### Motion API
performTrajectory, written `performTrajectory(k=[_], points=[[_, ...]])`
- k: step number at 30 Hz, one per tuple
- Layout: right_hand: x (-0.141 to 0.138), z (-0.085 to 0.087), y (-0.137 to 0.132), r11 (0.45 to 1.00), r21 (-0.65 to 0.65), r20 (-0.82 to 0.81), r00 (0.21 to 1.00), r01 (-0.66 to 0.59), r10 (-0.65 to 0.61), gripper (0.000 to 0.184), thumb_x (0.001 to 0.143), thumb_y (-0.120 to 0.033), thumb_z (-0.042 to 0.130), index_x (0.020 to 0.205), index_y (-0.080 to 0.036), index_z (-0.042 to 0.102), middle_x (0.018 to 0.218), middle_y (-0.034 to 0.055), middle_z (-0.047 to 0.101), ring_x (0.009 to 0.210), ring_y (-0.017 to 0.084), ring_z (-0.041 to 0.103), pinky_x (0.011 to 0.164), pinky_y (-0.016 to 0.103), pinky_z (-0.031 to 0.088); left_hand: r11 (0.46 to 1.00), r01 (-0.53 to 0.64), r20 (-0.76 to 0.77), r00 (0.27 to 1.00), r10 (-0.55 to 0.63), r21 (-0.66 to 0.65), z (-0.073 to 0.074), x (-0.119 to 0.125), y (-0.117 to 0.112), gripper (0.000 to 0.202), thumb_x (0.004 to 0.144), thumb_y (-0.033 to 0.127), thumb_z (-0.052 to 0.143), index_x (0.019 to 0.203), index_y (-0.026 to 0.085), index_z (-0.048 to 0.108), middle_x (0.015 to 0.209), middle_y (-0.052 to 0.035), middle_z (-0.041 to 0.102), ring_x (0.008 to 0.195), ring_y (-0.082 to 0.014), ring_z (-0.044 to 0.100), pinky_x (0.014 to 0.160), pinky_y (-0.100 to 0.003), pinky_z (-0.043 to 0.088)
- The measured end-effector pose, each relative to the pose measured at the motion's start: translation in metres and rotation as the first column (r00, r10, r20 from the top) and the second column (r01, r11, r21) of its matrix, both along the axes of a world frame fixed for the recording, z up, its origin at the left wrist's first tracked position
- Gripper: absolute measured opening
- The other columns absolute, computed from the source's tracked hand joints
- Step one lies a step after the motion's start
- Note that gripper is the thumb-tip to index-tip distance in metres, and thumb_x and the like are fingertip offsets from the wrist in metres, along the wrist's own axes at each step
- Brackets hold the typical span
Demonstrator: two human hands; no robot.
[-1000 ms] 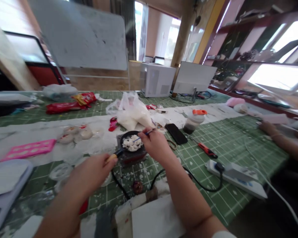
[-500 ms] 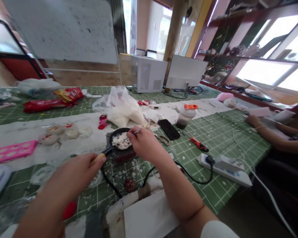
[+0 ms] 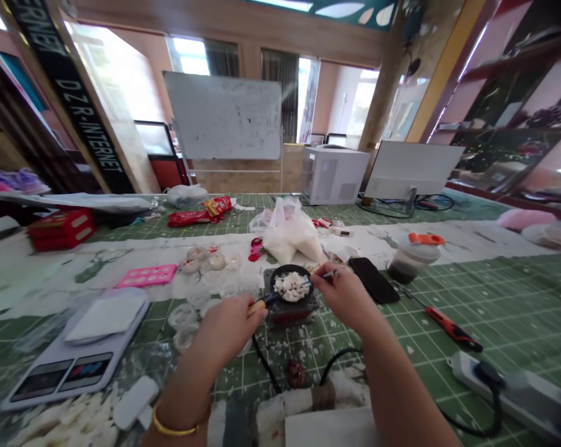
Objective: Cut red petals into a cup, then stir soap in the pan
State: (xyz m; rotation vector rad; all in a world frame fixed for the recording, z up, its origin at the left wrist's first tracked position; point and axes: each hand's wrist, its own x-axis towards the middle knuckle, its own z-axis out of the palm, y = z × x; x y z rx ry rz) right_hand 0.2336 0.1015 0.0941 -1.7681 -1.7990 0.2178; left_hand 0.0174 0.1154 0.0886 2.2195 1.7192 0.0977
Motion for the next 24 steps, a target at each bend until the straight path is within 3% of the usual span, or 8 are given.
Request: performTrajectory(k=[5,12,16,20,24], points=[[0.001,0.004,-0.003,0.999,0.038,0.016,1.000,0.025,-0.025,0.028,0.088,-0.031,0.033,0.082,-0.017,0.057,0.074,0.0047,0.064,0.069,0.016,0.057,0.064,0.026,0.035,1.000,-0.024,0.030,0.999,0.024,0.012,-0.001,-0.005,0.001,0.032,0.077,0.044,0.043,0.091,0.023,0.061,0.085,-0.0071,0.066,0.077,-0.0214,0.059,0.056,-0.025,0.031],[0.001,-0.003,0.004,0.999,0.052,0.031,0.999,0.012,-0.014,0.025,0.087,-0.028,0.035,0.085,-0.017,0.057,0.075,0.0047,0.066,0.070,0.017,0.059,0.065,0.025,0.037,0.999,-0.012,0.019,1.000,0.012,0.031,0.003,-0.004,-0.002,0.025,0.079,0.038,0.041,0.081,0.024,0.061,0.080,-0.0046,0.066,0.072,-0.0184,0.058,0.053,-0.024,0.028],[0.003,-0.004,0.005,0.998,0.058,0.007,0.999,0.040,-0.041,0.026,0.087,-0.030,0.036,0.085,-0.017,0.057,0.074,0.0055,0.066,0.069,0.017,0.059,0.064,0.026,0.038,0.998,-0.019,-0.010,1.000,0.020,0.063,-0.002,-0.002,0.000,0.029,0.081,0.040,0.036,0.080,0.023,0.061,0.079,-0.0052,0.066,0.072,-0.0192,0.059,0.053,-0.025,0.028],[0.005,-0.005,0.005,0.999,-0.016,-0.049,0.998,-0.036,0.035,0.026,0.086,-0.031,0.037,0.081,-0.017,0.058,0.076,0.0058,0.065,0.070,0.017,0.059,0.064,0.026,0.039,0.998,-0.020,-0.058,0.998,0.024,0.062,-0.007,0.002,0.003,0.036,0.082,0.043,0.031,0.077,0.020,0.058,0.079,-0.0076,0.065,0.072,-0.0212,0.059,0.053,-0.027,0.031],[0.006,-0.004,-0.003,0.998,0.035,-0.105,0.993,-0.059,0.062,0.030,0.087,-0.038,0.035,0.084,-0.018,0.058,0.079,0.0043,0.065,0.072,0.017,0.059,0.066,0.026,0.039,0.998,-0.013,-0.066,0.998,0.016,0.053,-0.008,0.005,0.004,0.039,0.083,0.044,0.029,0.079,0.020,0.058,0.083,-0.0084,0.066,0.076,-0.0224,0.060,0.056,-0.028,0.034]])
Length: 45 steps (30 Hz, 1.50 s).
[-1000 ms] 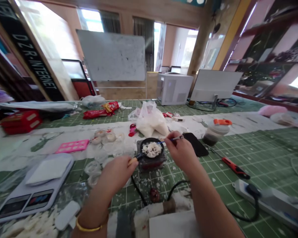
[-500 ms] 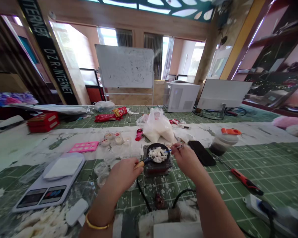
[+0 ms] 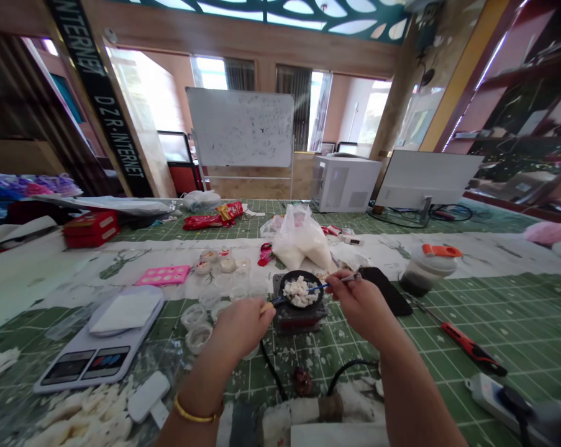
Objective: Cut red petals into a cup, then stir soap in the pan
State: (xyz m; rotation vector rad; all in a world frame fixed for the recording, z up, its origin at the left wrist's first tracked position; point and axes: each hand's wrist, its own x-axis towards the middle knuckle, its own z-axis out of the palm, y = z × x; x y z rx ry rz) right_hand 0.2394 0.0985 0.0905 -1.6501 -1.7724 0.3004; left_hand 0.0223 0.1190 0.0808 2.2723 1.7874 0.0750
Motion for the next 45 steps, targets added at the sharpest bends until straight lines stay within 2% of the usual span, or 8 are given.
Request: performTrajectory(k=[4,9,14,18,24,31,36,45], points=[[-0.006,0.002,-0.003,0.993,-0.066,0.024,0.995,-0.096,0.098,0.031,0.087,-0.036,0.036,0.074,-0.019,0.058,0.076,0.0029,0.064,0.072,0.016,0.058,0.066,0.025,0.038,1.000,-0.005,0.013,1.000,0.006,-0.017,0.001,-0.001,0.000,0.038,0.083,0.045,0.029,0.079,0.021,0.059,0.084,-0.0076,0.066,0.077,-0.0224,0.060,0.057,-0.028,0.034],[-0.013,0.001,0.001,0.998,-0.049,0.068,0.997,-0.032,0.035,0.027,0.087,-0.031,0.036,0.081,-0.017,0.058,0.075,0.0044,0.065,0.073,0.018,0.058,0.067,0.027,0.038,1.000,0.001,0.028,1.000,0.000,-0.026,0.004,-0.002,-0.001,0.038,0.083,0.044,0.030,0.077,0.022,0.059,0.081,-0.0066,0.066,0.074,-0.0212,0.060,0.055,-0.027,0.032],[-0.014,0.001,-0.002,0.992,-0.072,0.040,0.994,-0.101,0.104,0.027,0.087,-0.033,0.036,0.078,-0.019,0.057,0.076,0.0032,0.065,0.073,0.017,0.059,0.066,0.026,0.038,1.000,0.002,0.038,0.999,-0.001,-0.019,0.004,-0.001,-0.001,0.036,0.083,0.044,0.030,0.074,0.022,0.058,0.079,-0.0057,0.066,0.073,-0.0207,0.059,0.052,-0.026,0.030],[-0.015,0.002,-0.002,0.998,-0.049,0.107,0.994,-0.025,0.030,0.026,0.087,-0.031,0.037,0.081,-0.018,0.058,0.076,0.0053,0.065,0.075,0.019,0.059,0.068,0.028,0.038,1.000,0.010,0.043,0.999,-0.010,-0.009,0.003,-0.002,-0.001,0.036,0.083,0.043,0.030,0.071,0.021,0.057,0.077,-0.0057,0.065,0.070,-0.0194,0.059,0.052,-0.026,0.029],[-0.022,-0.001,0.003,0.998,0.054,0.009,1.000,0.014,-0.015,0.028,0.086,-0.036,0.037,0.087,-0.018,0.059,0.079,0.0043,0.065,0.075,0.018,0.059,0.068,0.026,0.039,1.000,0.010,0.040,0.999,-0.011,0.017,0.000,-0.003,0.000,0.036,0.082,0.044,0.031,0.072,0.022,0.057,0.078,-0.0058,0.066,0.072,-0.0202,0.059,0.052,-0.025,0.029],[-0.022,0.000,0.001,0.997,0.068,0.072,0.996,0.044,-0.049,0.029,0.087,-0.035,0.036,0.086,-0.017,0.060,0.077,0.0052,0.065,0.073,0.018,0.059,0.067,0.026,0.038,1.000,0.010,0.019,1.000,-0.010,0.010,0.002,-0.002,-0.001,0.037,0.083,0.044,0.032,0.074,0.021,0.059,0.078,-0.0068,0.066,0.073,-0.0205,0.060,0.053,-0.026,0.033],[-0.024,0.000,0.001,0.999,0.000,0.067,0.996,-0.051,0.050,0.028,0.087,-0.033,0.036,0.084,-0.018,0.059,0.073,0.0038,0.065,0.071,0.018,0.059,0.066,0.026,0.039,1.000,0.016,0.021,1.000,-0.016,0.010,0.003,-0.002,-0.002,0.039,0.084,0.045,0.031,0.075,0.020,0.059,0.079,-0.0074,0.067,0.074,-0.0208,0.061,0.054,-0.025,0.034],[-0.016,0.003,-0.001,1.000,0.001,0.145,0.989,0.030,-0.030,0.028,0.086,-0.032,0.036,0.082,-0.017,0.058,0.076,0.0058,0.065,0.074,0.019,0.060,0.067,0.026,0.038,1.000,0.020,0.018,1.000,-0.020,-0.004,0.005,-0.002,-0.002,0.038,0.084,0.043,0.031,0.075,0.019,0.060,0.079,-0.0079,0.066,0.072,-0.0205,0.061,0.055,-0.026,0.036]])
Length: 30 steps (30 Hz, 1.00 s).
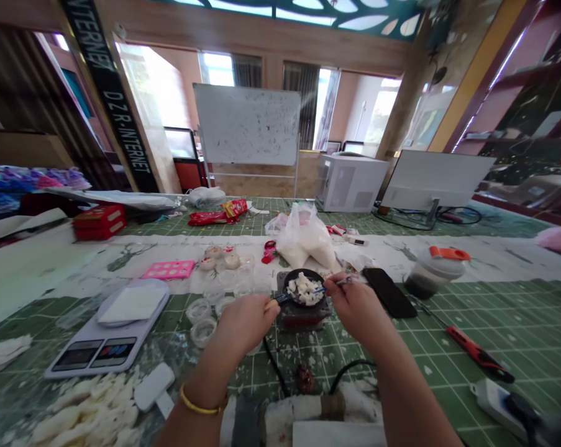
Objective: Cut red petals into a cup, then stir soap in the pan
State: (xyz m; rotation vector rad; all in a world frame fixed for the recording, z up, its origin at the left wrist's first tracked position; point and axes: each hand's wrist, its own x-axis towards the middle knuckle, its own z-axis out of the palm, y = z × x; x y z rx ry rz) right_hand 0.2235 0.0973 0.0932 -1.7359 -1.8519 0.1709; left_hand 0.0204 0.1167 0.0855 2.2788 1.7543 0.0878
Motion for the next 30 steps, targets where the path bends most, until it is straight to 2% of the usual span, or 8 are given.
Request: performTrajectory(k=[2,7,10,12,17,20,25,30], points=[[0.001,-0.001,0.000,1.000,-0.010,0.004,1.000,-0.007,0.007,0.027,0.086,-0.031,0.036,0.082,-0.017,0.058,0.076,0.0055,0.065,0.074,0.018,0.060,0.067,0.026,0.038,1.000,-0.001,0.002,1.000,0.001,0.003,-0.001,-0.001,0.000,0.039,0.084,0.044,0.031,0.076,0.020,0.060,0.080,-0.0082,0.067,0.072,-0.0207,0.060,0.056,-0.026,0.037],[0.005,0.000,-0.003,0.997,0.067,-0.053,0.998,0.026,-0.022,0.032,0.087,-0.037,0.035,0.081,-0.017,0.060,0.078,0.0049,0.066,0.071,0.018,0.060,0.066,0.026,0.038,1.000,0.000,-0.005,1.000,0.000,0.013,-0.001,-0.001,0.000,0.038,0.083,0.043,0.031,0.075,0.019,0.060,0.079,-0.0082,0.067,0.071,-0.0199,0.060,0.055,-0.026,0.035],[0.004,0.001,-0.003,0.999,0.001,-0.016,0.999,-0.046,0.046,0.029,0.086,-0.033,0.036,0.076,-0.018,0.060,0.076,0.0045,0.065,0.071,0.017,0.059,0.066,0.026,0.038,1.000,-0.009,-0.001,1.000,0.009,0.006,0.000,-0.001,-0.001,0.039,0.084,0.044,0.031,0.075,0.019,0.060,0.080,-0.0082,0.067,0.071,-0.0188,0.060,0.054,-0.025,0.035],[0.001,0.001,-0.002,0.999,-0.016,-0.016,0.999,-0.047,0.047,0.028,0.086,-0.031,0.037,0.077,-0.018,0.059,0.074,0.0042,0.065,0.071,0.017,0.059,0.065,0.026,0.038,1.000,-0.009,0.001,1.000,0.009,0.005,-0.001,-0.001,-0.001,0.039,0.084,0.044,0.030,0.075,0.019,0.060,0.080,-0.0082,0.067,0.071,-0.0190,0.060,0.054,-0.025,0.035],[-0.005,-0.003,0.003,0.997,0.081,-0.095,0.995,0.009,-0.002,0.030,0.087,-0.036,0.035,0.088,-0.019,0.060,0.073,0.0038,0.065,0.070,0.018,0.059,0.064,0.026,0.039,1.000,-0.014,-0.010,1.000,0.014,0.022,-0.002,-0.001,0.000,0.038,0.083,0.043,0.033,0.074,0.019,0.060,0.079,-0.0077,0.067,0.074,-0.0205,0.061,0.055,-0.025,0.036],[-0.007,-0.006,0.006,0.998,0.064,-0.048,0.998,-0.027,0.031,0.028,0.085,-0.034,0.037,0.086,-0.018,0.061,0.076,0.0048,0.066,0.072,0.018,0.060,0.066,0.026,0.039,0.999,-0.016,-0.002,1.000,0.016,0.028,-0.003,-0.001,0.000,0.038,0.083,0.043,0.033,0.074,0.019,0.060,0.078,-0.0074,0.067,0.073,-0.0203,0.061,0.054,-0.025,0.035],[-0.005,-0.006,0.006,0.998,0.054,-0.017,0.999,0.040,-0.040,0.030,0.086,-0.035,0.036,0.087,-0.017,0.060,0.078,0.0058,0.066,0.074,0.019,0.060,0.067,0.026,0.038,0.999,-0.016,0.001,1.000,0.016,0.028,-0.002,-0.001,-0.001,0.039,0.083,0.044,0.032,0.073,0.019,0.060,0.077,-0.0076,0.066,0.072,-0.0204,0.061,0.053,-0.025,0.035],[0.000,-0.005,0.005,1.000,0.014,0.029,0.999,0.027,-0.028,0.029,0.085,-0.032,0.036,0.084,-0.017,0.061,0.075,0.0065,0.067,0.073,0.019,0.061,0.065,0.026,0.038,1.000,-0.009,0.011,1.000,0.009,0.003,0.001,-0.001,-0.001,0.038,0.083,0.043,0.033,0.072,0.018,0.059,0.077,-0.0079,0.066,0.071,-0.0197,0.061,0.052,-0.025,0.034]])
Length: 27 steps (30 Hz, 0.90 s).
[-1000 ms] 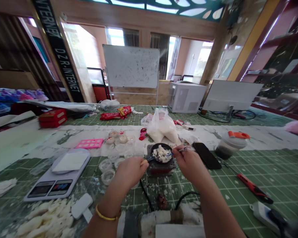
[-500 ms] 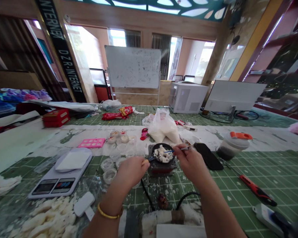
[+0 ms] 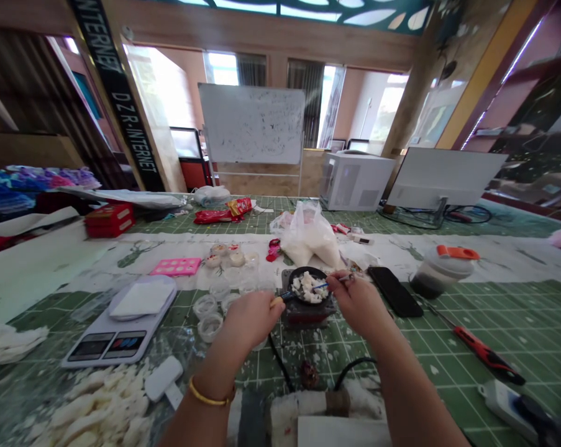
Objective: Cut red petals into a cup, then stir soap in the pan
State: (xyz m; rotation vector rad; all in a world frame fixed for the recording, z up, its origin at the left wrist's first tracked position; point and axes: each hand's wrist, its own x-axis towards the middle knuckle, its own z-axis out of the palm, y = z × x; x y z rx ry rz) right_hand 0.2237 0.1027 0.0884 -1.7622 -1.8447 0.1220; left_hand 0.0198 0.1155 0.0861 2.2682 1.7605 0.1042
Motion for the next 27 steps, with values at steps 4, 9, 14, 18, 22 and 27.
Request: performTrajectory(k=[4,9,14,18,22,27], points=[[0.0038,0.0021,-0.0006,0.994,0.054,-0.031,0.995,0.098,-0.097,0.031,0.086,-0.035,0.036,0.090,-0.016,0.060,0.074,0.0068,0.067,0.072,0.020,0.061,0.066,0.027,0.039,1.000,0.002,-0.010,1.000,-0.002,0.008,-0.0009,-0.0001,0.0006,0.038,0.083,0.043,0.033,0.073,0.018,0.060,0.079,-0.0082,0.066,0.073,-0.0202,0.061,0.053,-0.025,0.035],[0.0032,0.0014,0.0008,1.000,-0.002,0.000,1.000,0.024,-0.024,0.027,0.085,-0.031,0.038,0.085,-0.017,0.061,0.075,0.0071,0.067,0.074,0.020,0.061,0.066,0.027,0.039,1.000,0.000,-0.011,1.000,0.000,0.001,-0.0012,0.0007,0.0000,0.038,0.083,0.043,0.032,0.076,0.019,0.061,0.080,-0.0092,0.067,0.074,-0.0220,0.061,0.057,-0.027,0.038],[0.0000,-0.0034,0.0025,0.998,0.057,-0.143,0.990,0.029,-0.021,0.032,0.086,-0.038,0.036,0.091,-0.018,0.061,0.076,0.0052,0.067,0.074,0.019,0.061,0.066,0.027,0.040,1.000,-0.004,-0.007,1.000,0.004,0.005,-0.0007,0.0010,-0.0005,0.038,0.083,0.043,0.032,0.076,0.020,0.062,0.081,-0.0088,0.067,0.075,-0.0219,0.061,0.058,-0.027,0.038],[-0.0027,-0.0048,0.0038,0.999,-0.003,-0.078,0.996,-0.034,0.034,0.029,0.086,-0.034,0.037,0.088,-0.018,0.061,0.078,0.0058,0.066,0.075,0.020,0.060,0.068,0.028,0.039,1.000,0.002,-0.007,1.000,-0.002,0.007,-0.0020,-0.0002,0.0000,0.039,0.082,0.044,0.032,0.076,0.019,0.062,0.080,-0.0093,0.067,0.074,-0.0220,0.061,0.057,-0.028,0.038],[-0.0041,-0.0022,-0.0003,0.999,0.032,-0.120,0.993,0.006,-0.002,0.031,0.086,-0.036,0.036,0.090,-0.018,0.061,0.079,0.0057,0.067,0.077,0.019,0.061,0.069,0.027,0.040,1.000,-0.001,-0.016,1.000,0.001,0.002,-0.0026,-0.0003,0.0003,0.038,0.082,0.043,0.032,0.077,0.019,0.062,0.081,-0.0096,0.067,0.075,-0.0225,0.061,0.059,-0.029,0.039],[-0.0046,-0.0020,-0.0013,0.999,0.028,-0.058,0.998,-0.038,0.040,0.029,0.086,-0.034,0.037,0.087,-0.018,0.061,0.076,0.0051,0.067,0.074,0.019,0.060,0.067,0.027,0.039,1.000,0.004,-0.012,1.000,-0.004,0.003,-0.0013,-0.0002,0.0000,0.039,0.083,0.043,0.031,0.076,0.019,0.061,0.079,-0.0092,0.067,0.075,-0.0223,0.061,0.058,-0.028,0.039]])
